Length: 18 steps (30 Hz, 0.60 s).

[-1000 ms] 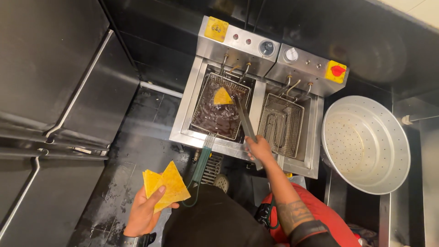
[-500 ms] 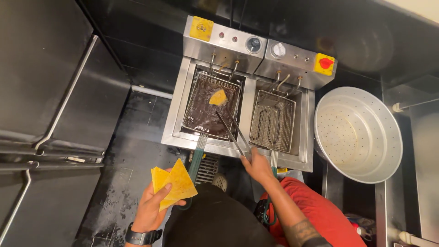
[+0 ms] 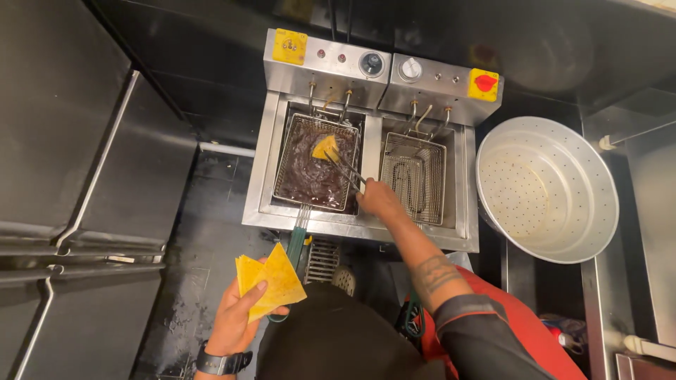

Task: Manually dipping food items into a deep fryer and using tongs to flip and retrieve them.

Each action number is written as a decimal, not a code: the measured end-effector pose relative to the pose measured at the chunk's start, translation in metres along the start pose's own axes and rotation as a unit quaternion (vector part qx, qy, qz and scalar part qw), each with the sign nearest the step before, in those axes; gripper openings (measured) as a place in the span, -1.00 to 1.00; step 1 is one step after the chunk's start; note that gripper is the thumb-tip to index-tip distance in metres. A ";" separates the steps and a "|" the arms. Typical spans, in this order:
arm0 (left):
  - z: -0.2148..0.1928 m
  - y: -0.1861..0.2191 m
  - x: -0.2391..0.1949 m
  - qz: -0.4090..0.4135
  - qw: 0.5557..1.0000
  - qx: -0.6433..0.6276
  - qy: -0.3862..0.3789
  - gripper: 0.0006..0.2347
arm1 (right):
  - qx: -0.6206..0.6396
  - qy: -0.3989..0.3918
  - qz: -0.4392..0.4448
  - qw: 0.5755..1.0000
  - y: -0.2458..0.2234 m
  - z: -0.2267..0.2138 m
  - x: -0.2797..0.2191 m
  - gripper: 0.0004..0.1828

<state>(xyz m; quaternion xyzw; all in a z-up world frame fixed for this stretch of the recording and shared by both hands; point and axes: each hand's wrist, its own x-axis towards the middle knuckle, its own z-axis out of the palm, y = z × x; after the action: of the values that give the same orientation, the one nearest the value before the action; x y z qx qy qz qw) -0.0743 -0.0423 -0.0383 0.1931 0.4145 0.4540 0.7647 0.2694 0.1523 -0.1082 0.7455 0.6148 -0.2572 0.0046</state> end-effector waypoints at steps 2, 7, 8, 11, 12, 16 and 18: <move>-0.003 -0.002 -0.003 0.001 1.000 0.002 0.008 -0.58 | -0.011 -0.004 0.004 1.000 -0.008 -0.005 -0.001 -0.48; -0.012 -0.011 -0.008 -0.003 0.999 -0.016 0.028 -0.57 | -0.020 -0.033 0.028 0.999 -0.011 -0.009 -0.002 -0.46; -0.012 -0.012 -0.009 -0.003 0.999 -0.018 0.030 -0.57 | -0.021 -0.035 0.027 0.999 -0.008 -0.003 0.001 -0.46; -0.007 -0.011 -0.005 0.000 1.000 -0.014 0.024 -0.58 | -0.048 -0.033 -0.004 0.998 -0.001 0.004 0.005 -0.45; -0.006 -0.010 -0.004 -0.001 1.000 -0.014 0.021 -0.58 | -0.038 -0.024 -0.007 0.999 -0.003 0.001 0.001 -0.45; -0.004 -0.007 -0.002 -0.001 1.000 -0.009 0.018 -0.58 | 0.004 -0.014 -0.019 1.000 0.010 -0.004 -0.023 -0.41; -0.005 -0.008 -0.001 0.002 1.000 -0.013 0.020 -0.58 | 0.039 0.021 -0.024 0.999 0.036 0.007 -0.038 -0.42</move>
<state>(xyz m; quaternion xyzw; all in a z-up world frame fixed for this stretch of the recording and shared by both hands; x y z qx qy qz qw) -0.0746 -0.0475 -0.0464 0.1746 0.4231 0.4647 0.7580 0.2952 0.1063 -0.1103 0.7354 0.6221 -0.2650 -0.0433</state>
